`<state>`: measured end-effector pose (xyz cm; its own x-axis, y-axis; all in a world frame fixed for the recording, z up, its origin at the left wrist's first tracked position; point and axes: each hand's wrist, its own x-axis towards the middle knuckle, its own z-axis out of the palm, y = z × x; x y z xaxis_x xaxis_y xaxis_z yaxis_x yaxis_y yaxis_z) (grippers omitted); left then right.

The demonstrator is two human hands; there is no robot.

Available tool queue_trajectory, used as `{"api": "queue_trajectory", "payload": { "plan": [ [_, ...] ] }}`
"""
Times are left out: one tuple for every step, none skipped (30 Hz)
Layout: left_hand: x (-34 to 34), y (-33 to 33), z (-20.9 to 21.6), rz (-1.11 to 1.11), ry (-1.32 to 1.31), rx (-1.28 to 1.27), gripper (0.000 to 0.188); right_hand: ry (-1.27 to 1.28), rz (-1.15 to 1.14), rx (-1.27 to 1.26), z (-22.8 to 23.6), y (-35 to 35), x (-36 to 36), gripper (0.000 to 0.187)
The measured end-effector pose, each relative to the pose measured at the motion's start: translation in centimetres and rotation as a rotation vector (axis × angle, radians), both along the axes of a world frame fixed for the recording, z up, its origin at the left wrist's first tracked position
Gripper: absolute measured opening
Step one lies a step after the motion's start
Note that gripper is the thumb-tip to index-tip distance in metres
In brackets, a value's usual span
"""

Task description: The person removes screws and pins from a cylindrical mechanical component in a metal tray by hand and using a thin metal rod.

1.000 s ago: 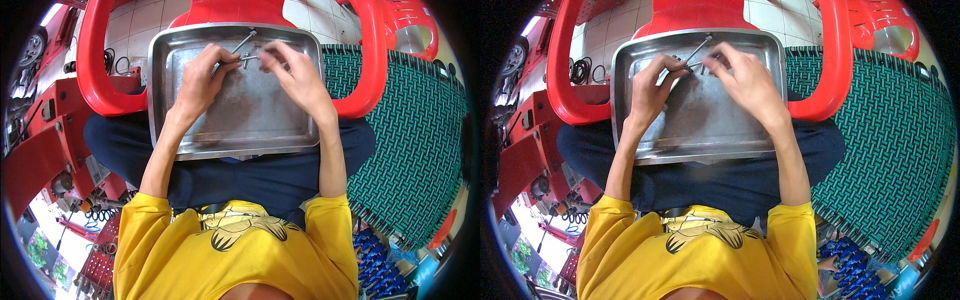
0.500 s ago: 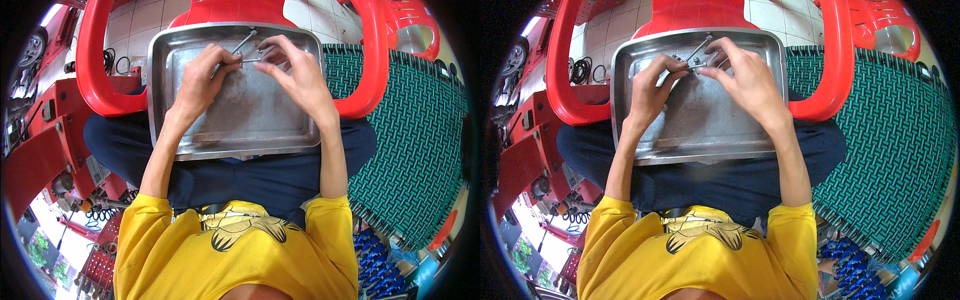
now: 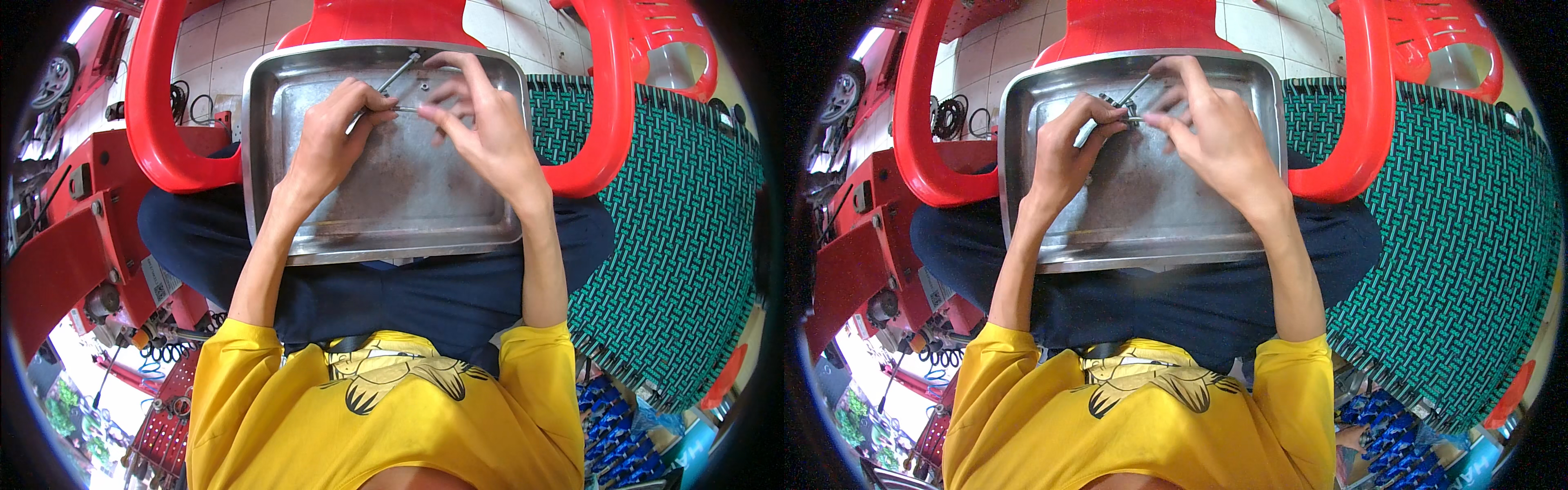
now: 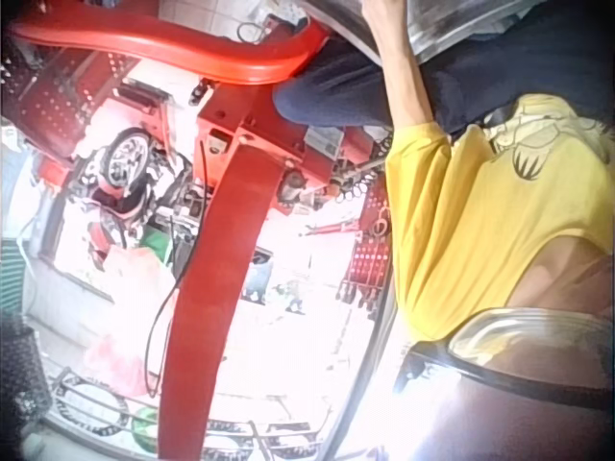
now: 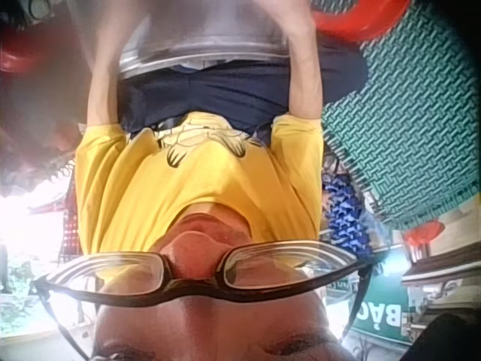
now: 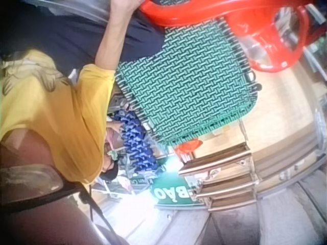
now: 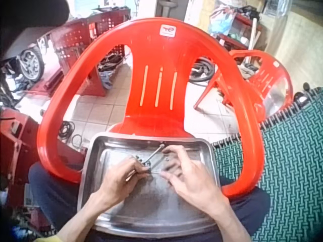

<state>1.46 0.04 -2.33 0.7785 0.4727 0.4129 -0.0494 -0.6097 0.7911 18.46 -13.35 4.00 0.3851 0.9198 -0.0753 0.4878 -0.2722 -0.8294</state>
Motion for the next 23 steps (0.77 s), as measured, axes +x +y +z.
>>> {"api": "queue_trajectory", "payload": {
  "plan": [
    [0.0,0.0,0.0,-0.005,-0.002,0.0,0.017,0.054,-0.023,-0.164,1.0,0.3,0.0,0.053],
    [-0.1,0.0,0.1,-0.002,0.025,-0.001,0.017,0.104,-0.045,-0.324,1.6,0.5,0.0,0.055],
    [-0.3,0.0,0.2,0.002,0.051,-0.003,0.017,0.077,-0.047,-0.298,1.5,0.3,0.0,0.055],
    [-0.3,0.0,0.2,0.007,0.078,-0.006,0.017,0.05,-0.049,-0.272,1.1,-0.1,0.0,0.055],
    [-0.2,0.1,0.2,0.006,0.072,-0.005,0.018,0.022,-0.053,-0.245,0.7,-0.4,0.1,0.054],
    [-0.1,0.0,0.1,0.005,0.068,-0.006,0.018,-0.084,-0.02,-0.1,-0.1,-0.6,0.2,0.054],
    [-0.1,0.0,0.1,0.003,0.064,-0.007,0.018,-0.191,0.012,0.046,-1.0,-0.8,0.3,0.054],
    [-0.1,0.0,0.1,0.0,0.063,-0.003,0.018,-0.197,0.024,0.084,-1.1,-0.8,0.3,0.054],
    [-0.1,0.0,0.2,-0.004,0.062,0.001,0.019,-0.205,0.037,0.122,-1.1,-0.7,0.2,0.054],
    [-0.1,0.0,0.2,-0.009,0.061,0.005,0.019,-0.116,0.027,0.054,-0.7,-0.7,0.1,0.055],
    [-0.2,0.0,0.2,-0.009,0.058,0.006,0.019,-0.026,0.019,-0.014,-0.2,-0.5,0.0,0.056],
    [-0.2,0.0,0.0,-0.009,0.056,0.007,0.019,-0.038,0.015,-0.137,0.2,-0.2,0.0,0.057],
    [-0.3,0.0,-0.1,-0.009,0.053,0.008,0.019,-0.051,0.011,-0.259,0.5,0.1,0.1,0.058],
    [-0.2,0.0,0.0,-0.01,0.052,0.004,0.019,-0.103,0.02,-0.236,0.4,0.0,0.2,0.058],
    [-0.2,0.0,0.0,-0.01,0.051,0.0,0.019,-0.156,0.027,-0.214,0.2,0.0,0.3,0.058],
    [-0.2,0.0,0.0,-0.011,0.05,-0.004,0.019,-0.245,0.05,-0.047,-1.0,-0.6,0.4,0.057],
    [-0.1,0.0,0.1,-0.011,0.054,-0.002,0.019,-0.332,0.074,0.122,-1.3,-0.7,0.3,0.055],
    [-0.1,-0.1,0.1,-0.012,0.059,0.0,0.019,-0.274,0.09,0.125,-1.4,-0.8,0.4,0.055],
    [0.0,-0.1,0.2,-0.012,0.063,0.003,0.018,-0.215,0.105,0.127,-1.1,-0.8,0.4,0.055],
    [-0.1,-0.1,0.1,-0.024,0.056,-0.003,0.019,-0.176,0.1,0.047,-0.6,-0.6,0.3,0.056],
    [-0.2,-0.1,0.1,-0.036,0.05,-0.008,0.019,-0.139,0.095,-0.034,-0.1,-0.5,0.2,0.057],
    [-0.2,-0.1,0.1,-0.048,0.043,-0.014,0.019,-0.123,0.066,-0.198,0.6,-0.2,0.1,0.06],
    [-0.3,-0.2,0.2,-0.043,0.074,-0.034,0.019,-0.123,0.064,-0.198,0.7,-0.2,0.1,0.06]
  ]
}}
